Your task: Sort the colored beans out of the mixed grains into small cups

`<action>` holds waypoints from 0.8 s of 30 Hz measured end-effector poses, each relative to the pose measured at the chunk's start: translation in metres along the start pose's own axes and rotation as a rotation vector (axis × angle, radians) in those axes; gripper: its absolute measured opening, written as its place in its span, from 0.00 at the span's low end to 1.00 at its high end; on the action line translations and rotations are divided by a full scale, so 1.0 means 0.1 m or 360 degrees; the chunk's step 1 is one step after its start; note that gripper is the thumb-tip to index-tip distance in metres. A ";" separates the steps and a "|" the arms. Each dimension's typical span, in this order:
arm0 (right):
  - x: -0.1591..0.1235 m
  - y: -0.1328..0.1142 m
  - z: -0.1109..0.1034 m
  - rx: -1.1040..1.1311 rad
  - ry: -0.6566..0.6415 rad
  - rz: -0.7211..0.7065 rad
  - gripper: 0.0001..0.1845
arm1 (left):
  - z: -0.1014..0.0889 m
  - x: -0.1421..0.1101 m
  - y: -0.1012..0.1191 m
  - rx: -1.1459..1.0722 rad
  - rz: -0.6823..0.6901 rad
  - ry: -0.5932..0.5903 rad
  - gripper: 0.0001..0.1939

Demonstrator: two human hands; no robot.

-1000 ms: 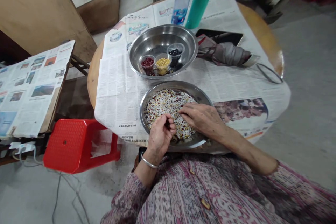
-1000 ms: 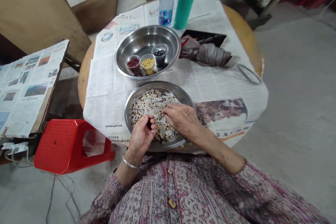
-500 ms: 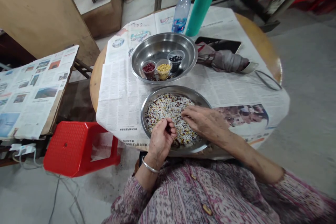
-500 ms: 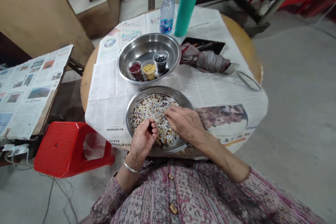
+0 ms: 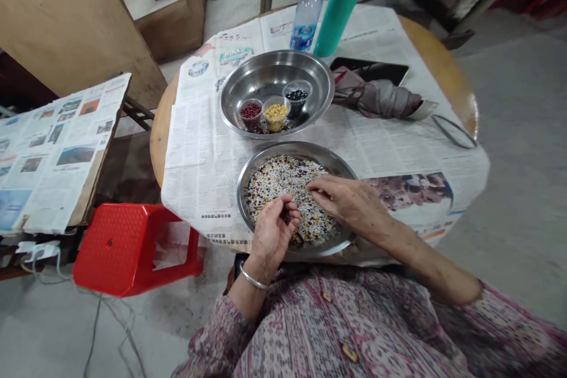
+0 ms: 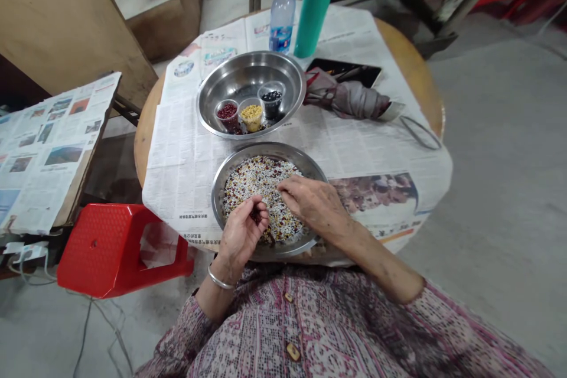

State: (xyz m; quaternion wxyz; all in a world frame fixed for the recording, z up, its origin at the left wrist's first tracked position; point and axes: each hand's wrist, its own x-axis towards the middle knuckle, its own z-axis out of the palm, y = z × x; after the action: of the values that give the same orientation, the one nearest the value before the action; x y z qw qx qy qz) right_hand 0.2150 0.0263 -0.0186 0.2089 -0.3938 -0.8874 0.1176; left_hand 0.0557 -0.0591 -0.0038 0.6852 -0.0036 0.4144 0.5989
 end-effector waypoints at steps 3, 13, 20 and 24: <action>0.00 0.01 0.02 0.0027 -0.0007 0.0027 0.10 | 0.01 0.00 0.00 0.0001 0.0001 0.0005 0.08; 0.10 -0.24 -0.25 0.0606 -0.0057 0.0064 0.12 | 0.05 -0.02 0.02 0.0044 -0.0032 -0.0039 0.10; 0.03 -0.04 -0.21 0.0334 0.0005 0.0157 0.10 | 0.05 -0.02 0.04 -0.0067 0.0006 0.0014 0.09; -0.07 0.01 -0.10 0.0016 -0.0161 -0.0062 0.11 | 0.05 -0.02 0.05 -0.0097 -0.0009 -0.0022 0.12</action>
State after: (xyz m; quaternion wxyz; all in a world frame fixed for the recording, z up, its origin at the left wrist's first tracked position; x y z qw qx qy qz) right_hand 0.2245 0.0224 -0.0118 0.1678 -0.3691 -0.9037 0.1377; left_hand 0.0543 -0.0571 0.0031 0.6893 -0.0217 0.3913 0.6093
